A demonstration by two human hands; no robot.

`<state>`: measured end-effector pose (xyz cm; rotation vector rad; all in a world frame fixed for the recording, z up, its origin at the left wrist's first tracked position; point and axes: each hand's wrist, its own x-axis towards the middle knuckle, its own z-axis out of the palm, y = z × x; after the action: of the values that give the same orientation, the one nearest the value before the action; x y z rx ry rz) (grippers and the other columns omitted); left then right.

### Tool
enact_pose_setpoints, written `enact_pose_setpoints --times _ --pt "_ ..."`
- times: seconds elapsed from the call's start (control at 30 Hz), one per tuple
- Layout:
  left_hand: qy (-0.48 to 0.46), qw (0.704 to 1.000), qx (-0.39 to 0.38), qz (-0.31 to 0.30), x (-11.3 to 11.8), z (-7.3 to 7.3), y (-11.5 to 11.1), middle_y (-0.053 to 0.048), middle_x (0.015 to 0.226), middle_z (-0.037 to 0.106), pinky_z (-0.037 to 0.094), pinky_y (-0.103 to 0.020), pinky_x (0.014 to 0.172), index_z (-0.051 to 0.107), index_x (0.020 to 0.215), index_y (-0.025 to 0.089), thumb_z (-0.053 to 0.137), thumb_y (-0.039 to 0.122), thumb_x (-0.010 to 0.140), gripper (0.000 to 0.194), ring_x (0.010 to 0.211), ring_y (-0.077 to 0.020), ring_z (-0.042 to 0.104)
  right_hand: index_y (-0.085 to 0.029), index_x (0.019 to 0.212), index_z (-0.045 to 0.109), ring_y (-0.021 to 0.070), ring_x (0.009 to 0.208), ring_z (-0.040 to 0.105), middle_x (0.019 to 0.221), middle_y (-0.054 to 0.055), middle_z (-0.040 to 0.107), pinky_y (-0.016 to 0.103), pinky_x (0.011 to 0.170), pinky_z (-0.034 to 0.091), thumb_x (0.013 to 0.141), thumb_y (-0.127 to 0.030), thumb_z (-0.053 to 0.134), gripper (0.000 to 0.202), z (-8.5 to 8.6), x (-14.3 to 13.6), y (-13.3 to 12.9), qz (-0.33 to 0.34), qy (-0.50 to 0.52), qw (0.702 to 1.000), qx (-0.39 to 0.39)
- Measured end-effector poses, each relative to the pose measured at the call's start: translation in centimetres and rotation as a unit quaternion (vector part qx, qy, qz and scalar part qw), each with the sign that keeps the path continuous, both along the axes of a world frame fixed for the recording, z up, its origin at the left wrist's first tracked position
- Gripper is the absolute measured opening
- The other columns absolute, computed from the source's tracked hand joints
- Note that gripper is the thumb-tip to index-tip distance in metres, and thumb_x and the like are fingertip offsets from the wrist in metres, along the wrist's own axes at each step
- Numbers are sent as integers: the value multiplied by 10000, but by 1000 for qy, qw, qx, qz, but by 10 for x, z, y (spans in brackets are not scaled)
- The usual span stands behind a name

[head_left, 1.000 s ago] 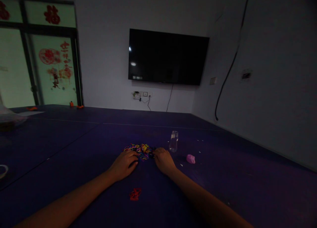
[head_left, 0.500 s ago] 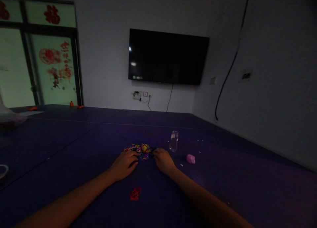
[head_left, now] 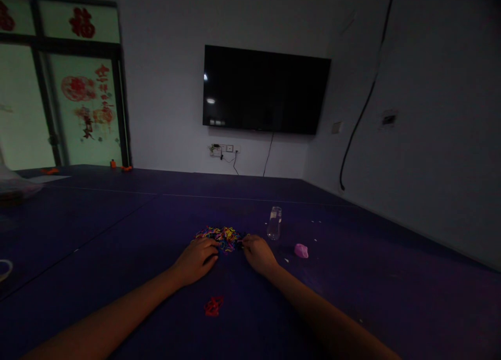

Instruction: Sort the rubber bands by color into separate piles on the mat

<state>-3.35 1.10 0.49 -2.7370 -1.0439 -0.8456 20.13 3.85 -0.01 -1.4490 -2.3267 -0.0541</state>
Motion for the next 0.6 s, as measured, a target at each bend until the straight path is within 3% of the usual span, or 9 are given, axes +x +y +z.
enact_pose_setpoints --times 0.2,0.6 --pt "-1 1000 -7 0 0 1 -1 -70 1144 628 427 -427 927 650 911 201 514 186 859 147 1086 -239 560 -161 1033 668 193 1048 567 1117 91 638 283 916 404 849 -96 404 328 0 0 0 24 10 1000 -1" --pt "5 1000 1 6 2 3 -2 -78 1090 637 445 -408 893 643 904 186 500 169 849 154 1031 -237 574 -163 1121 628 193 1089 562 1181 108 616 315 929 428 874 -94 399 344 4 -5 -6 102 32 991 76"
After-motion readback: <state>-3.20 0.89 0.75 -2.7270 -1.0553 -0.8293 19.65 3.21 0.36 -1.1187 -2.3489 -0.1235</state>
